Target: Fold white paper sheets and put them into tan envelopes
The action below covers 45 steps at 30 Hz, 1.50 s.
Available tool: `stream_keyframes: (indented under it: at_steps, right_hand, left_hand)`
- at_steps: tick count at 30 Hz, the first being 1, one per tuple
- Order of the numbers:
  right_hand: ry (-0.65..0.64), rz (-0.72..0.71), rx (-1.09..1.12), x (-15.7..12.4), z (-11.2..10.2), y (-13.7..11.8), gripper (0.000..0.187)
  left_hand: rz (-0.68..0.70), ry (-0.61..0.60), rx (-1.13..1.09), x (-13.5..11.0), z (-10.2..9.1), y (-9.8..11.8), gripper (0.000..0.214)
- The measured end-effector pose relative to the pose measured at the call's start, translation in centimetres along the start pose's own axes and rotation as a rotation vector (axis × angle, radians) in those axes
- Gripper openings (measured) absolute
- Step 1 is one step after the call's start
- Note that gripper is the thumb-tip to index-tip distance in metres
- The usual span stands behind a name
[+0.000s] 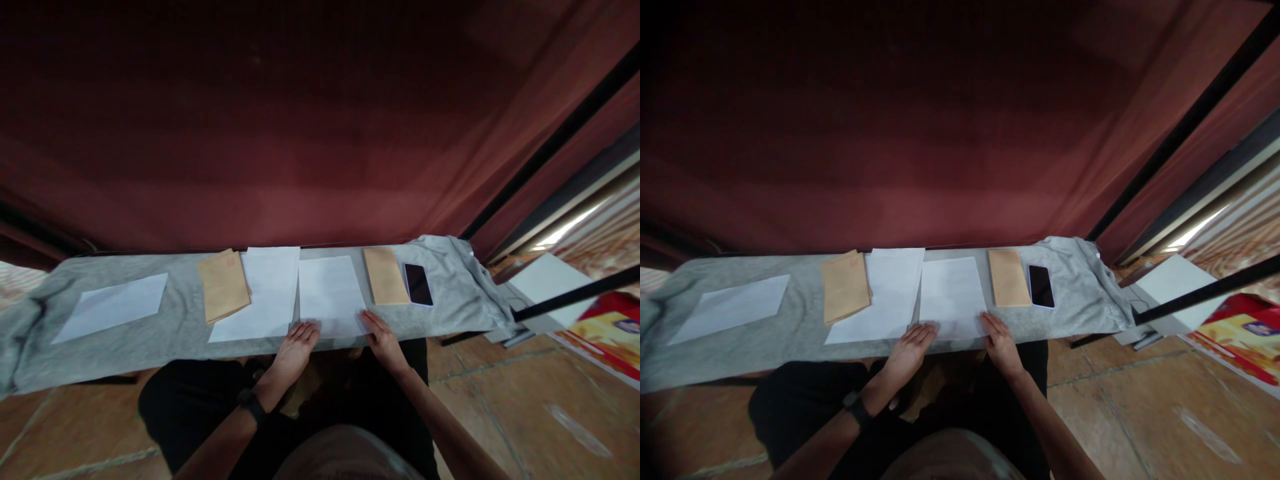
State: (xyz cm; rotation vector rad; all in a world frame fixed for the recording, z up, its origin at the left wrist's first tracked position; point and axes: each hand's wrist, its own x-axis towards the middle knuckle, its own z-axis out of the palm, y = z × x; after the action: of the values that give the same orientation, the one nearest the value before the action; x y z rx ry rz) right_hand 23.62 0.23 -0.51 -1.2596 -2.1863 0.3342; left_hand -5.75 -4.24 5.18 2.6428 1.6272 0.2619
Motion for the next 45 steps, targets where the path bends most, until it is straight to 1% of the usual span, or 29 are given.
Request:
stream_keyframes:
  at_steps: [4,7,11,14,18,23,26,28,30,31,33,34,36,38,39,41,45]
  right_hand:
    - [-0.043,-0.052,-0.039,0.1,-0.1,-0.2,0.058]
    - [-0.11,-0.125,-0.079,-0.1,-0.4,-0.4,0.054]
    - [-0.143,-0.169,-0.119,-0.8,-0.8,-0.7,0.057]
    - [-0.149,-0.154,-0.13,-0.9,-1.0,-0.8,0.06]
    - [-0.148,-0.121,-0.122,0.0,-0.7,-0.8,0.063]
    - [-0.147,-0.093,-0.088,0.4,-0.7,-0.7,0.064]
    - [-0.162,-0.072,-0.033,-0.1,-1.2,-0.6,0.069]
    - [-0.163,-0.024,0.019,0.1,-1.3,-0.8,0.069]
    - [-0.136,0.047,0.072,1.2,-1.0,-1.2,0.061]
    - [-0.108,0.084,0.093,2.2,-0.5,-1.5,0.056]
    - [-0.049,0.118,0.122,5.1,0.8,-2.2,0.049]
    - [-0.017,0.123,0.124,6.8,1.8,-2.5,0.047]
    - [0.002,0.123,0.11,10.1,3.7,-3.1,0.048]
    - [-0.004,0.116,0.054,13.0,5.5,-3.3,0.05]
    - [-0.023,0.101,0.013,14.1,6.2,-3.2,0.05]
    - [-0.053,0.108,-0.089,15.8,7.1,-2.7,0.048]
    - [-0.052,0.174,-0.246,17.3,7.8,-1.0,0.046]
  left_hand:
    - [0.021,0.032,-0.098,-0.2,0.6,-0.5,0.041]
    - [-0.008,0.057,-0.121,0.1,0.8,-1.2,0.039]
    - [-0.011,-0.017,-0.073,0.3,0.8,-1.7,0.051]
    - [-0.012,-0.031,-0.019,0.2,1.2,-1.6,0.062]
    - [-0.029,-0.027,0.028,0.6,2.0,-1.6,0.07]
    - [-0.028,-0.061,0.022,1.0,1.8,-1.8,0.065]
    - [-0.045,-0.053,-0.024,0.7,1.4,-1.5,0.056]
    - [-0.066,-0.034,-0.068,0.9,1.3,-1.2,0.058]
    - [-0.1,0.0,-0.104,2.3,1.5,-1.0,0.057]
    - [-0.122,0.022,-0.113,3.4,1.6,-0.9,0.055]
    - [-0.167,0.061,-0.113,6.4,2.1,-0.9,0.054]
    - [-0.182,0.063,-0.108,8.1,2.4,-1.1,0.054]
    - [-0.219,0.02,-0.096,11.4,3.0,-1.6,0.054]
    - [-0.262,-0.033,-0.08,14.1,3.7,-2.4,0.054]
    - [-0.288,-0.045,-0.067,15.0,4.1,-2.8,0.054]
    - [-0.33,-0.033,-0.034,16.0,4.7,-3.7,0.054]
    - [-0.42,0.032,0.024,16.4,5.6,-4.9,0.056]
